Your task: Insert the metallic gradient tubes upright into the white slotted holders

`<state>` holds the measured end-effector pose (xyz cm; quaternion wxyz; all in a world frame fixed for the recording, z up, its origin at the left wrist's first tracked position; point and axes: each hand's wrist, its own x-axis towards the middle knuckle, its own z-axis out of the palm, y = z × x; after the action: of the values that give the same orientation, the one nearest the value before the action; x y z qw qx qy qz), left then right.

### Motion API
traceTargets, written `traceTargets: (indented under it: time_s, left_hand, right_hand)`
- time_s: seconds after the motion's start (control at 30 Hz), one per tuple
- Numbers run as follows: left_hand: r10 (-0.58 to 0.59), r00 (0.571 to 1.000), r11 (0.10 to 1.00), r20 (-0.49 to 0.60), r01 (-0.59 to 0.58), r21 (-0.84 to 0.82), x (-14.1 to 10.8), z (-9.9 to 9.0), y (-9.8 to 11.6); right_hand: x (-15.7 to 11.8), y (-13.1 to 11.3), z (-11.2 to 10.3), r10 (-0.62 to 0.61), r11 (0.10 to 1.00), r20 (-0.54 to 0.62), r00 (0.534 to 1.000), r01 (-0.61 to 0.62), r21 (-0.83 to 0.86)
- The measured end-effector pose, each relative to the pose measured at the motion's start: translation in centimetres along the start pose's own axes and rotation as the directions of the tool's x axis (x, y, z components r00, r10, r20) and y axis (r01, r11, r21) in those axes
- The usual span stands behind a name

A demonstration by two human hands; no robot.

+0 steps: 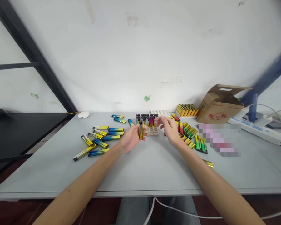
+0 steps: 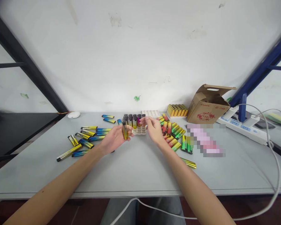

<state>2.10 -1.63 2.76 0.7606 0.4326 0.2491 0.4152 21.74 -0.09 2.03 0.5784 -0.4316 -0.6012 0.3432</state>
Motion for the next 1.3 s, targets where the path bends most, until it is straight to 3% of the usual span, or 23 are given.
traceTargets:
  time_s: [0.27,0.53,0.87,1.17,1.3]
  left_hand:
    - [0.017,1.0,0.984,0.02,-0.021,0.179,-0.1,0.4,-0.6]
    - [0.023,1.0,0.925,0.016,-0.027,0.38,0.1,-0.2,-1.0]
    - [0.035,0.999,0.825,-0.003,-0.027,0.564,0.1,-0.5,-1.1]
    - [0.04,0.999,0.829,-0.01,-0.028,0.558,0.4,-0.4,-1.4]
    - [0.071,0.992,0.822,-0.106,0.002,0.569,0.6,-0.6,-1.5]
  right_hand:
    - [-0.3,-0.9,0.2,-0.08,0.997,-0.006,0.997,0.08,-0.008]
    - [-0.9,-1.3,0.8,-0.149,0.984,0.142,0.979,0.161,-0.074]
    - [-1.2,-1.2,1.1,-0.069,0.997,0.214,0.975,0.076,-0.025]
    - [-1.0,-0.9,1.4,-0.033,0.999,0.138,0.99,0.029,0.035]
    - [-0.3,-0.4,0.6,-0.056,0.997,0.053,0.997,0.053,0.052]
